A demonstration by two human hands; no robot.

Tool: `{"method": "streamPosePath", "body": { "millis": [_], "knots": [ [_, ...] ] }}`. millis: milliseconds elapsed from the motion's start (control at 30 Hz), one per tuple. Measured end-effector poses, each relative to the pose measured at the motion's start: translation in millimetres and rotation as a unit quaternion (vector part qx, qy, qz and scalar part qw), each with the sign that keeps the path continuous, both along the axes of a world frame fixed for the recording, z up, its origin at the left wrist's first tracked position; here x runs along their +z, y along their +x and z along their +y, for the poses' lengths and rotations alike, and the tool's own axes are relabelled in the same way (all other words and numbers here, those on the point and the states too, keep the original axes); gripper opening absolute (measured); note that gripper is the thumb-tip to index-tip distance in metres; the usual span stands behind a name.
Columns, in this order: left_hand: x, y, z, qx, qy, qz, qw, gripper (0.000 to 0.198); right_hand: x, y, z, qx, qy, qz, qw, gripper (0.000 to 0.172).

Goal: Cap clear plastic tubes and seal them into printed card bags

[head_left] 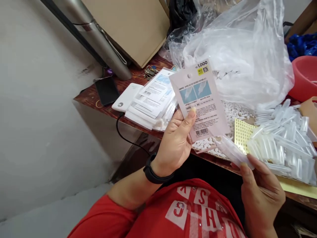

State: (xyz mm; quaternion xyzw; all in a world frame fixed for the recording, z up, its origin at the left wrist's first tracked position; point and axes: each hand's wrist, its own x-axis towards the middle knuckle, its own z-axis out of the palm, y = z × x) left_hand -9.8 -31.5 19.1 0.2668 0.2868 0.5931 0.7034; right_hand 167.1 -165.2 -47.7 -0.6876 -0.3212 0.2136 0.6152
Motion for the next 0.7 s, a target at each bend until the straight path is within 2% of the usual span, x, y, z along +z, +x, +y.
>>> {"method": "streamPosePath", "body": {
  "millis": [133,233,300,367,433,467,533,600,700],
  "knots": [
    [-5.7,17.8,-9.8,-0.012,-0.033,-0.018,0.999,0.021,-8.9,-3.7,6.7,-0.015,0.023,-0.019,0.999,0.036],
    [-17.7,31.7,-23.6,-0.031,-0.042,-0.02,0.998,0.022,-5.2,-13.0,16.4,-0.003,0.033,-0.015,0.999,0.035],
    [-25.8,38.5,-31.9,-0.04,-0.048,-0.02,0.998,0.023,0.3,-18.2,21.7,0.034,0.037,0.002,0.999,0.034],
    [-30.3,41.4,-35.3,-0.038,-0.061,-0.026,0.997,0.026,5.3,-19.7,24.3,0.106,0.028,0.005,0.994,0.039],
    [-30.3,40.5,-33.5,-0.032,-0.083,-0.037,0.995,0.032,7.5,-16.4,24.3,0.163,0.019,-0.059,0.985,0.052],
    [-29.0,39.0,-31.5,-0.034,-0.095,-0.043,0.994,0.035,7.1,-13.2,23.8,0.168,0.024,-0.122,0.978,0.059],
    [-25.8,35.3,-27.6,-0.045,-0.115,-0.056,0.991,0.038,3.3,-5.5,23.1,0.135,0.061,-0.27,0.951,0.064],
    [-23.6,32.3,-26.2,-0.056,-0.125,-0.068,0.988,0.039,-3.3,1.6,23.1,0.091,0.101,-0.374,0.918,0.061],
    [-24.0,30.6,-28.9,-0.06,-0.133,-0.076,0.986,0.042,-13.1,6.8,22.8,0.073,0.106,-0.422,0.897,0.047]
  ]
}}
